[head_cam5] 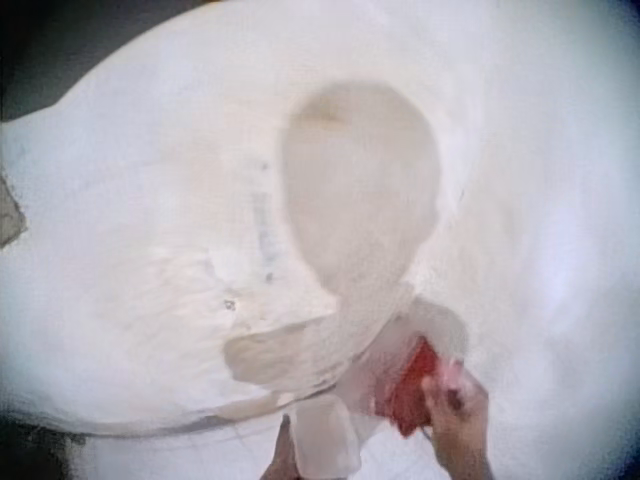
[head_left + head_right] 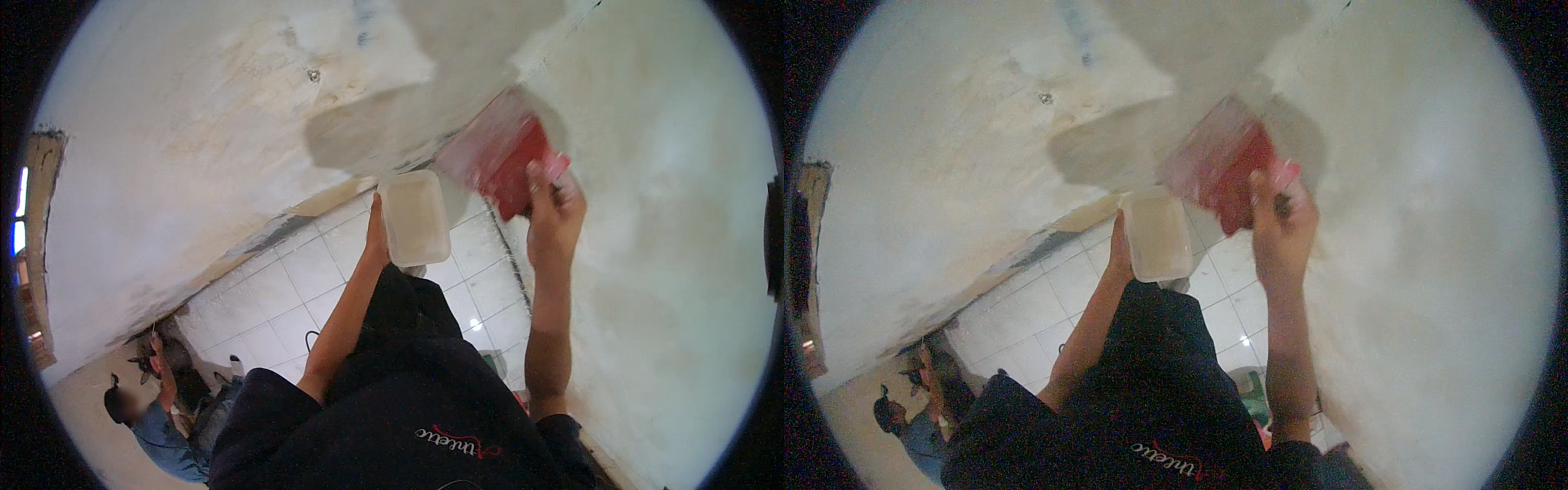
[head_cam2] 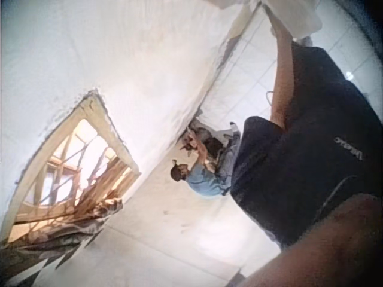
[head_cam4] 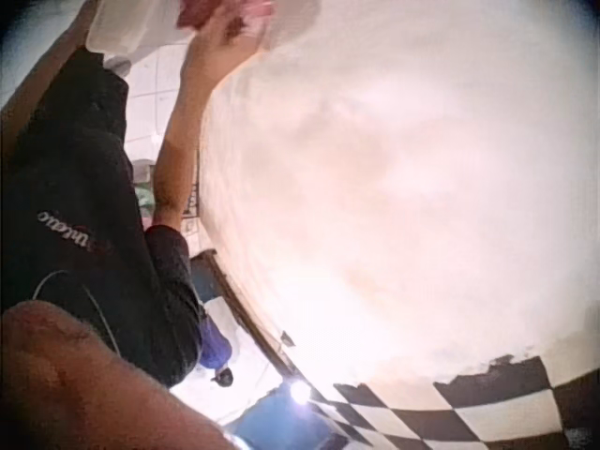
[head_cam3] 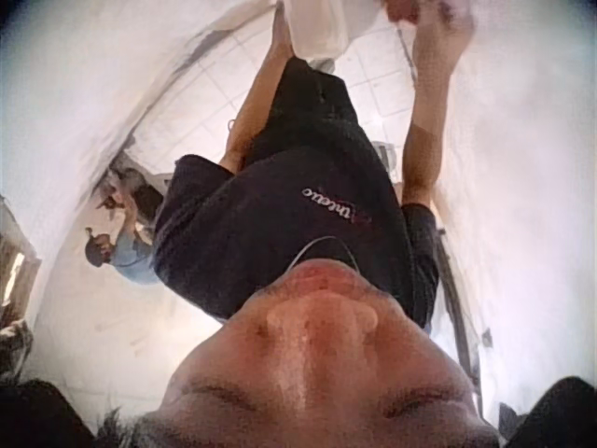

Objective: The person patches a wall by scoopng filler material from a container and applying it to the wall surface with a putty knife.

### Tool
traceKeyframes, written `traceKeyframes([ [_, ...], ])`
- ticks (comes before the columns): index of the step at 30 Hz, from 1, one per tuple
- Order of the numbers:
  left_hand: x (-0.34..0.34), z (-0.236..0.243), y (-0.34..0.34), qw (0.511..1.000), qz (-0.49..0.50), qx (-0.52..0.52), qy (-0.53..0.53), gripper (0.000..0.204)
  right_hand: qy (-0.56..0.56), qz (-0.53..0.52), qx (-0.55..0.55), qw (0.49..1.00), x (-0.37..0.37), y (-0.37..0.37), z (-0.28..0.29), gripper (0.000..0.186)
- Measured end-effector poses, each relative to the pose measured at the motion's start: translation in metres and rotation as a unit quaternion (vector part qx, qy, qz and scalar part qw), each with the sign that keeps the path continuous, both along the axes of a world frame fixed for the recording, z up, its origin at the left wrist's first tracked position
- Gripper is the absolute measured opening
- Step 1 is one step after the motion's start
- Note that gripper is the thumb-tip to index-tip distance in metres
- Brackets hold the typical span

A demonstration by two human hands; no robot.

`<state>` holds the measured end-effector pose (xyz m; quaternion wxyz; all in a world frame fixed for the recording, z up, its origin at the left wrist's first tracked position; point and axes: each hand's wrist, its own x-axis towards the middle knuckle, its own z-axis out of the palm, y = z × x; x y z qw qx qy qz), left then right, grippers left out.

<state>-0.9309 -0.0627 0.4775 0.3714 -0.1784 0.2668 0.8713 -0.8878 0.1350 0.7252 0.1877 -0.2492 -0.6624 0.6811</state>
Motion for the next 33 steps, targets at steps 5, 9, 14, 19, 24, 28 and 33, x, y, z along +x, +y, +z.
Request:
traceKeyframes([
  [5, 0.000, 0.018, 0.017, 0.999, 0.030, -0.011, 0.043, 0.074, -0.128, 0.161, 0.384, 0.900, 0.015, -0.024, -0.050, 0.020],
  [9, 0.005, 0.014, 0.019, 0.998, 0.023, -0.043, 0.045, 0.076, -0.295, 0.201, 0.507, 0.785, 0.000, -0.044, -0.071, 0.023],
  [14, 0.011, 0.022, 0.023, 0.972, 0.030, -0.231, 0.032, 0.071, -0.330, 0.197, 0.516, 0.766, -0.008, -0.051, -0.102, 0.023],
  [19, 0.018, 0.019, 0.024, 0.966, 0.013, -0.258, 0.002, 0.072, -0.241, 0.204, 0.438, 0.841, 0.006, -0.036, -0.135, 0.020],
  [24, 0.025, 0.020, 0.028, 0.980, -0.005, -0.199, 0.020, 0.072, -0.304, 0.148, 0.475, 0.813, 0.015, -0.045, -0.111, 0.018],
  [28, 0.026, 0.020, 0.038, 0.984, -0.016, -0.175, 0.023, 0.071, -0.277, 0.129, 0.461, 0.833, 0.025, -0.037, -0.130, 0.015],
  [33, 0.028, 0.008, 0.031, 0.981, -0.043, -0.180, 0.053, 0.072, -0.258, 0.098, 0.408, 0.870, 0.039, -0.037, -0.148, 0.016],
])
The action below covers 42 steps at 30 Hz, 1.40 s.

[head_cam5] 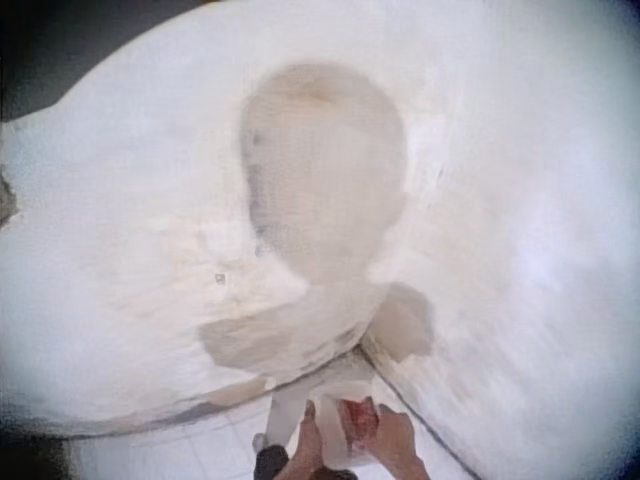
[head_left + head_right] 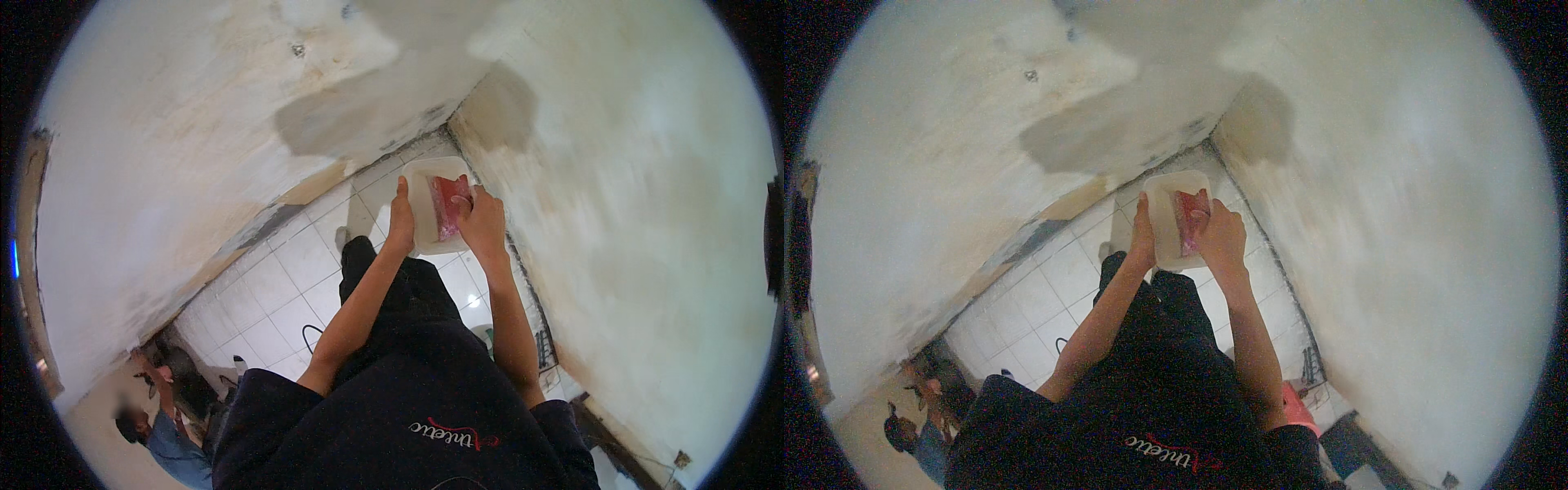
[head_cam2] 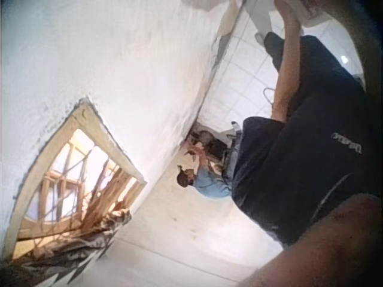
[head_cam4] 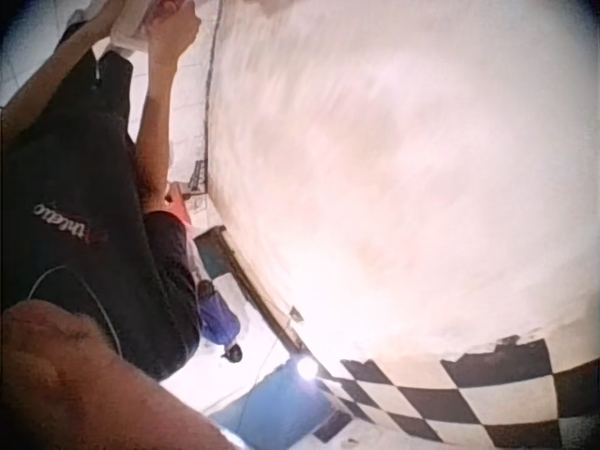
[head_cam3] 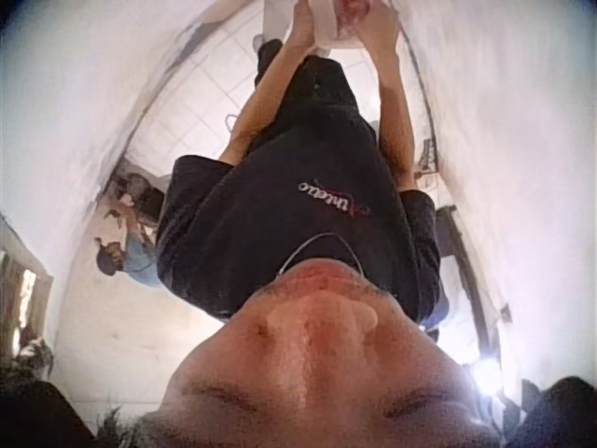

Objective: The person patches a wall by scoopng filler material from a container and applying it to the wall surface with a putty knife.

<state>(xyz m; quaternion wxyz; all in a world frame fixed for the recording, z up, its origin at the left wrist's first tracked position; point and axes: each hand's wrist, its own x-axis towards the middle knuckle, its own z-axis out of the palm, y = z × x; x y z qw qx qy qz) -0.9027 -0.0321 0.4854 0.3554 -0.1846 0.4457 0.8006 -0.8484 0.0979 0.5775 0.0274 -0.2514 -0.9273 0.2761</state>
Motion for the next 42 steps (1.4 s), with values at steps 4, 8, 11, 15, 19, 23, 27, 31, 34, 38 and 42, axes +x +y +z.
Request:
traceKeyframes([
  [4, -0.004, -0.016, -0.007, 0.996, -0.013, 0.050, -0.066, 0.072, -0.097, -0.032, 0.049, 0.994, -0.004, -0.011, 0.024, 0.030],
  [8, -0.013, -0.021, -0.021, 0.990, -0.043, 0.122, -0.063, 0.073, -0.063, -0.035, 0.092, 0.993, -0.019, -0.041, 0.022, 0.022],
  [11, -0.025, -0.027, -0.035, 0.990, -0.055, 0.107, -0.069, 0.072, -0.091, -0.067, 0.051, 0.992, -0.026, -0.056, 0.001, 0.026],
  [15, -0.041, -0.047, -0.059, 0.991, -0.050, 0.091, -0.086, 0.070, -0.102, -0.141, 0.036, 0.984, -0.034, -0.081, -0.028, 0.022],
  [19, -0.055, -0.067, -0.074, 0.994, -0.110, -0.012, -0.017, 0.071, -0.010, -0.174, -0.048, 0.983, -0.037, -0.098, -0.091, 0.015],
  [23, -0.060, -0.131, -0.088, 0.992, -0.105, -0.054, 0.036, 0.070, 0.047, -0.189, -0.115, 0.974, -0.042, -0.105, -0.144, 0.012],
  [27, -0.061, -0.178, -0.096, 0.990, -0.102, -0.077, 0.052, 0.068, 0.049, -0.210, -0.143, 0.966, -0.041, -0.104, -0.196, 0.011],
  [31, -0.062, -0.215, -0.099, 0.986, -0.097, -0.103, 0.087, 0.069, 0.003, -0.230, -0.232, 0.945, -0.037, -0.097, -0.235, 0.016],
  [34, -0.065, -0.235, -0.108, 0.981, -0.135, -0.114, 0.084, 0.074, 0.041, -0.239, -0.291, 0.925, -0.037, -0.099, -0.256, 0.016],
  [38, -0.065, -0.250, -0.114, 0.993, -0.085, -0.073, 0.040, 0.075, 0.058, -0.255, -0.335, 0.905, -0.029, -0.095, -0.285, 0.018],
  [42, -0.065, -0.274, -0.122, 0.995, -0.086, -0.048, 0.030, 0.077, 0.040, -0.269, -0.360, 0.893, -0.027, -0.096, -0.292, 0.020],
])
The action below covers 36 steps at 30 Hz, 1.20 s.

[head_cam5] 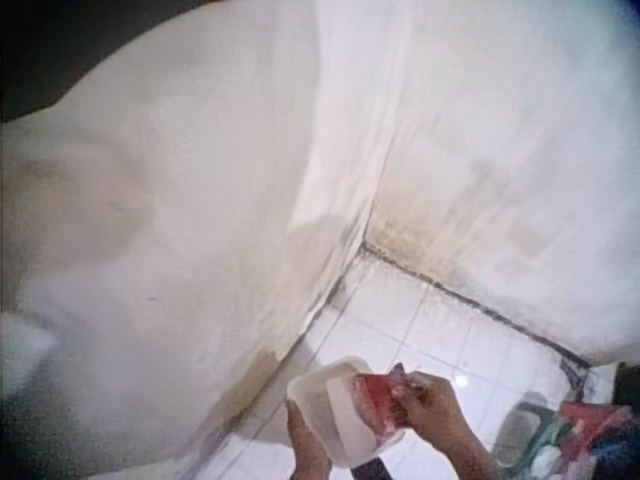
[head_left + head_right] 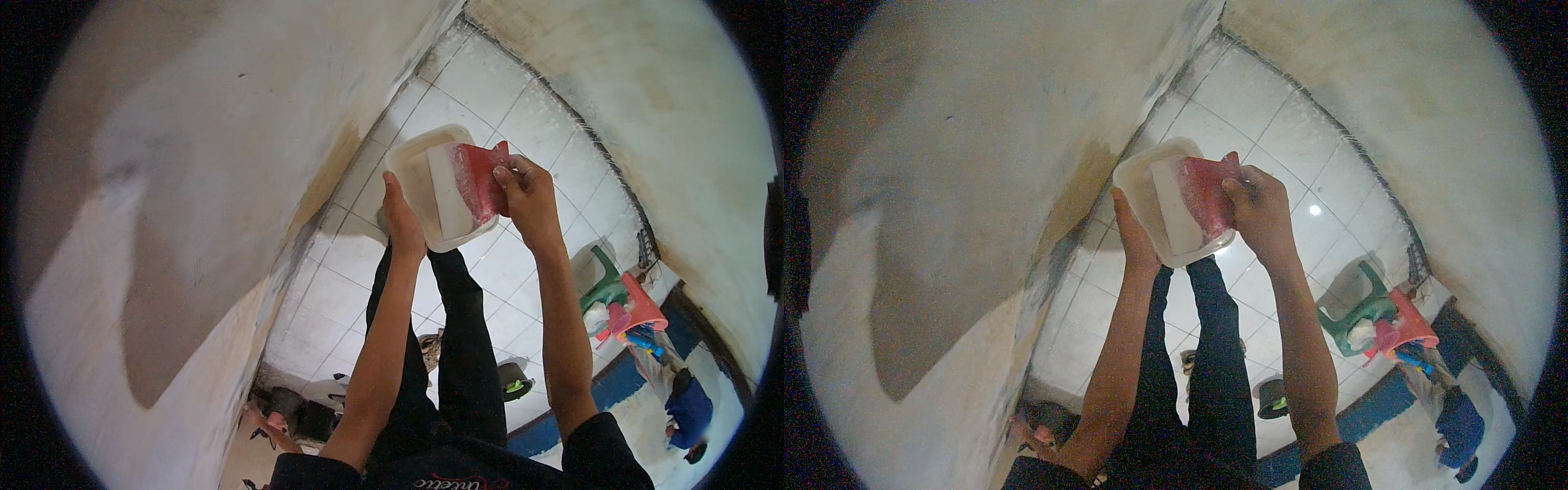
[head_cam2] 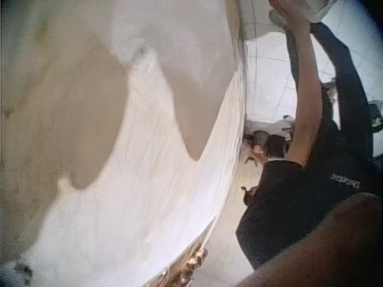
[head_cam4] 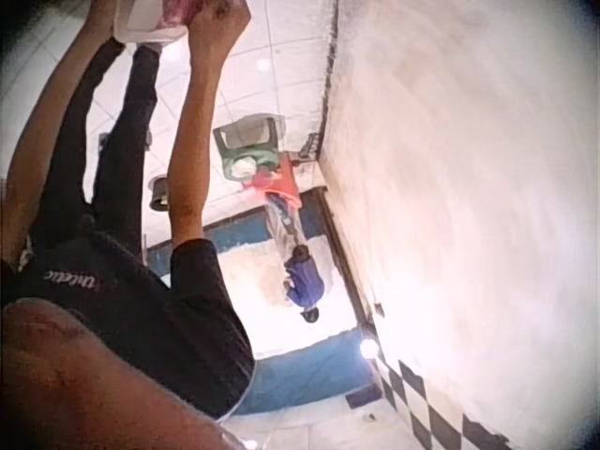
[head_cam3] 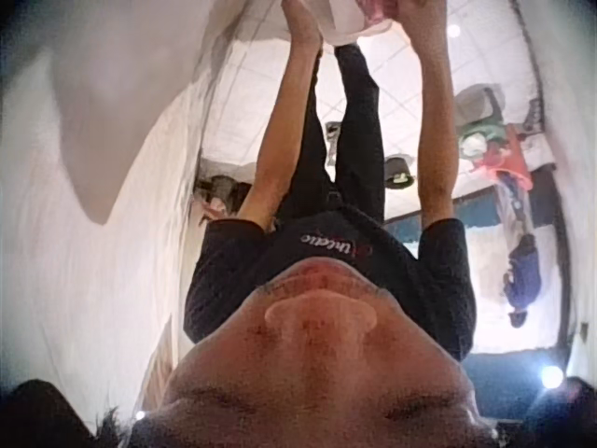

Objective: The person patches a wall by scoopng filler material from a container and applying it to the wall surface with a putty knife.

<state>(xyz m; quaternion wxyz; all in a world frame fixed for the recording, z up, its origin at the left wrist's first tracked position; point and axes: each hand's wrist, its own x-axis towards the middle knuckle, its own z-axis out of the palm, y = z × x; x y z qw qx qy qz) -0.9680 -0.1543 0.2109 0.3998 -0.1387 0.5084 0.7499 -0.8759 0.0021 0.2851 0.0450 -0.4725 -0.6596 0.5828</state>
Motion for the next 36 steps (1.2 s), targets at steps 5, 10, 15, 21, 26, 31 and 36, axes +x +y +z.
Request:
traceKeyframes([
  [5, 0.006, -0.034, -0.004, 0.999, 0.028, 0.013, -0.029, 0.077, -0.013, 0.012, -0.065, 0.998, 0.011, -0.003, -0.026, 0.018],
  [10, 0.001, -0.065, -0.010, 0.997, 0.042, 0.012, -0.056, 0.074, 0.053, -0.031, -0.144, 0.988, 0.018, -0.009, -0.057, 0.022],
  [15, -0.017, -0.112, -0.051, 0.999, 0.026, -0.035, 0.003, 0.073, 0.122, -0.068, -0.176, 0.975, 0.008, -0.024, -0.088, 0.022],
  [21, -0.030, -0.118, -0.099, 0.987, 0.106, 0.009, -0.120, 0.068, 0.178, -0.194, -0.201, 0.943, -0.049, -0.048, -0.106, 0.024],
  [26, -0.006, -0.146, -0.153, 0.998, 0.041, -0.033, -0.024, 0.072, 0.088, -0.128, 0.025, 0.988, -0.122, -0.075, -0.159, 0.020],
  [31, 0.014, -0.140, -0.144, 0.989, 0.101, -0.107, -0.030, 0.059, 0.062, -0.169, 0.037, 0.983, -0.167, -0.099, -0.186, 0.018],
  [36, 0.025, -0.133, -0.145, 0.988, 0.091, -0.102, -0.069, 0.064, 0.078, -0.179, 0.193, 0.961, -0.194, -0.130, -0.132, 0.015],
])
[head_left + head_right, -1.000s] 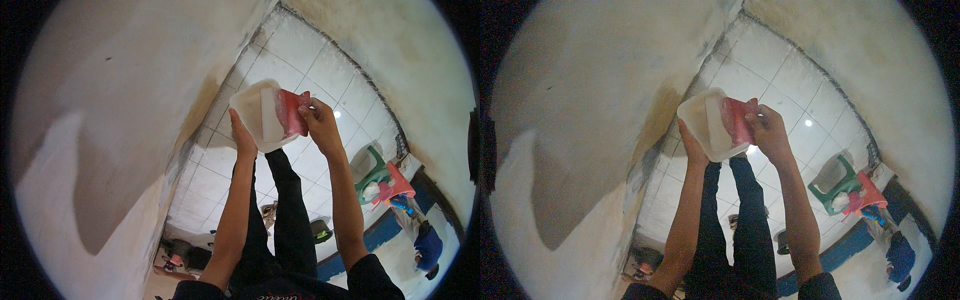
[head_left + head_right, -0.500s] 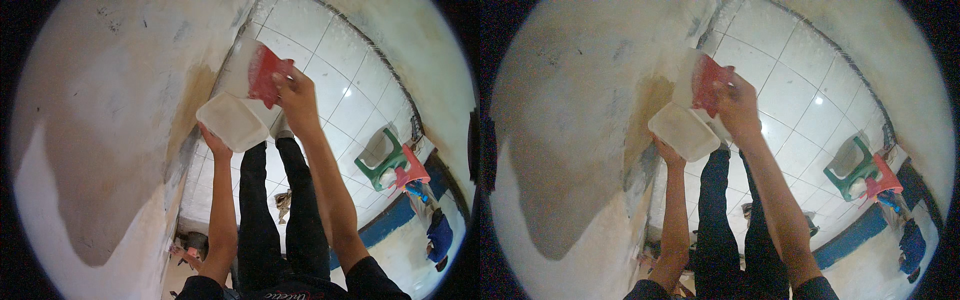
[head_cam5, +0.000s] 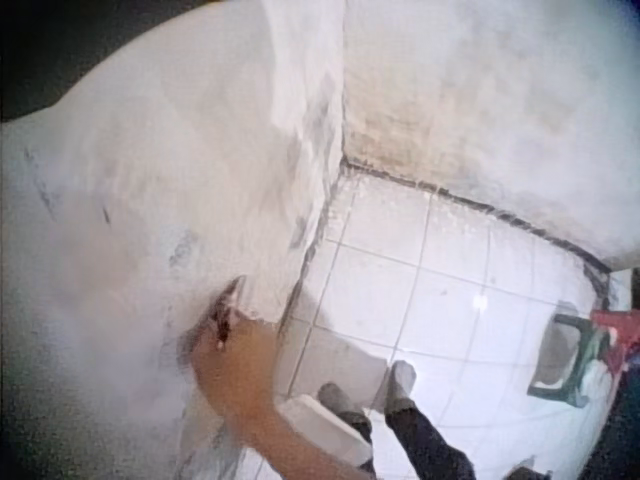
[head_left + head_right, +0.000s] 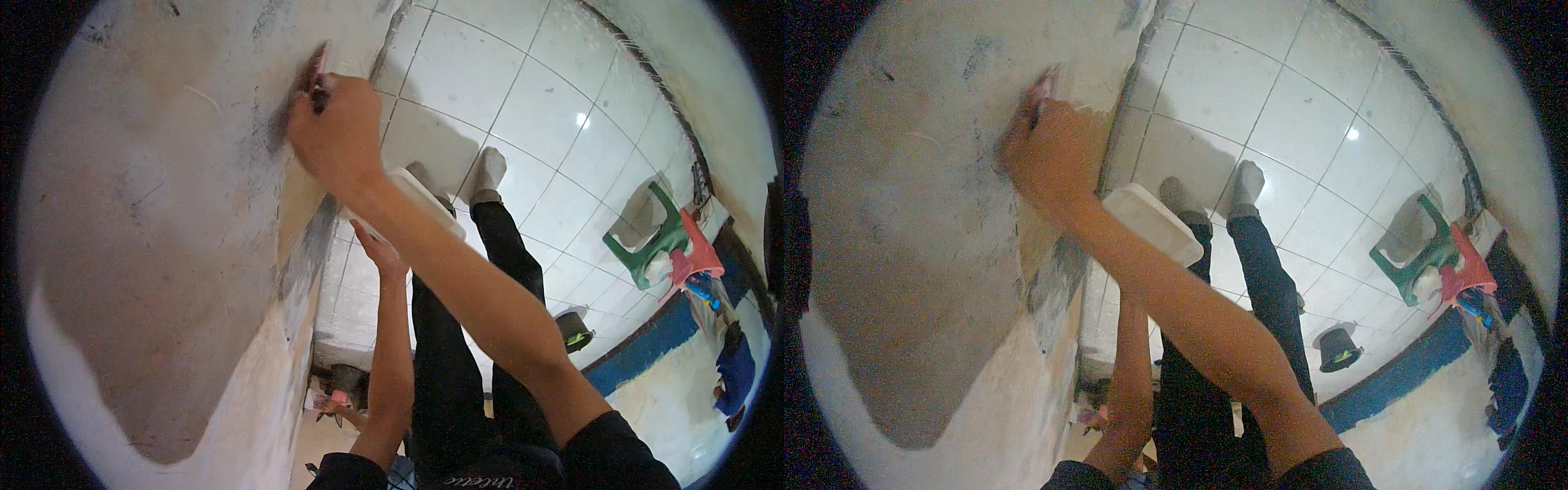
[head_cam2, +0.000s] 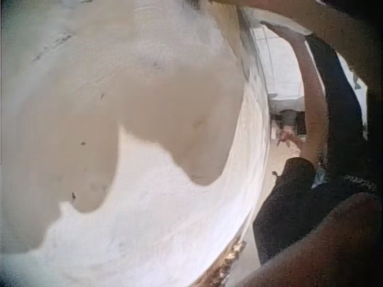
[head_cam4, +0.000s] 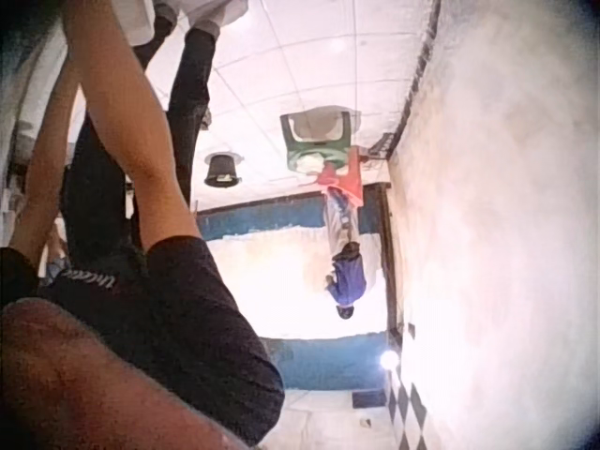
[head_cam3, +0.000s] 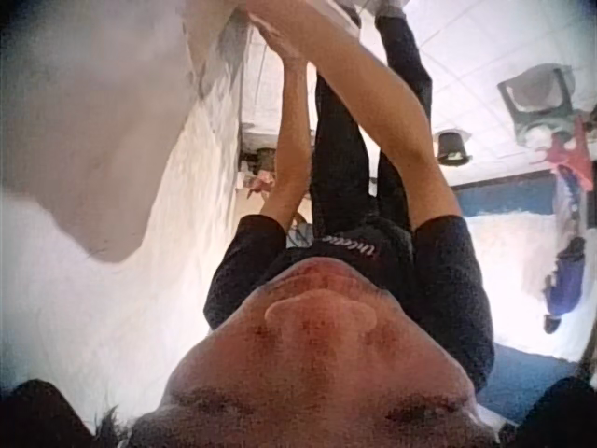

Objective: The person patches a wall by scoopng filler material from a container and applying it to the wall surface with a putty knife.

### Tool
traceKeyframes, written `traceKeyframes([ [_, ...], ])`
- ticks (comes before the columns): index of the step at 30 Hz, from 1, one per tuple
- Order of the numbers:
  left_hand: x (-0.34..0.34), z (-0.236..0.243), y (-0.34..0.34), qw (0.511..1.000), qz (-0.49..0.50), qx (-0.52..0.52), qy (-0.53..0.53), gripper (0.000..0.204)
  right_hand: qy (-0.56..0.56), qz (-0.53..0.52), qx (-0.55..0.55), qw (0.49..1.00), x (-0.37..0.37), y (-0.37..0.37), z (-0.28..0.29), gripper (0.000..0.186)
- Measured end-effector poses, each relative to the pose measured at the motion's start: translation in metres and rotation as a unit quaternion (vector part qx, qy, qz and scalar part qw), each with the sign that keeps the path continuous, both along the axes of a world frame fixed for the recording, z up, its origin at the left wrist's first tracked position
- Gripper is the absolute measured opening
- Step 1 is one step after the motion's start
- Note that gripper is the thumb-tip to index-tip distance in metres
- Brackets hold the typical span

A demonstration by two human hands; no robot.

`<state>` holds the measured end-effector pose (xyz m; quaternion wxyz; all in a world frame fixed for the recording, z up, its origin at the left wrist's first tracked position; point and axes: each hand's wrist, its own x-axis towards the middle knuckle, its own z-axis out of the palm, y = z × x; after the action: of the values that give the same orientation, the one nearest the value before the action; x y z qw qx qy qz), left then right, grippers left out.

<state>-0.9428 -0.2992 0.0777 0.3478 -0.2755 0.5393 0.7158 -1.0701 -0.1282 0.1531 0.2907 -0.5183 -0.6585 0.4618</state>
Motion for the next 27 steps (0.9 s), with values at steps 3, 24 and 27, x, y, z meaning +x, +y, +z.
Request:
traceKeyframes([
  [3, 0.005, 0.004, -0.010, 0.999, -0.003, 0.023, -0.043, 0.068, 0.059, 0.025, -0.123, 0.990, 0.004, -0.003, 0.054, 0.015],
  [24, 0.028, -0.007, -0.028, 0.995, 0.017, 0.010, -0.094, 0.073, -0.017, 0.037, -0.290, 0.956, 0.125, 0.078, -0.283, 0.022],
  [27, 0.025, -0.002, -0.037, 0.994, 0.045, -0.056, -0.081, 0.074, -0.048, 0.066, -0.349, 0.933, 0.093, 0.042, -0.329, 0.025],
])
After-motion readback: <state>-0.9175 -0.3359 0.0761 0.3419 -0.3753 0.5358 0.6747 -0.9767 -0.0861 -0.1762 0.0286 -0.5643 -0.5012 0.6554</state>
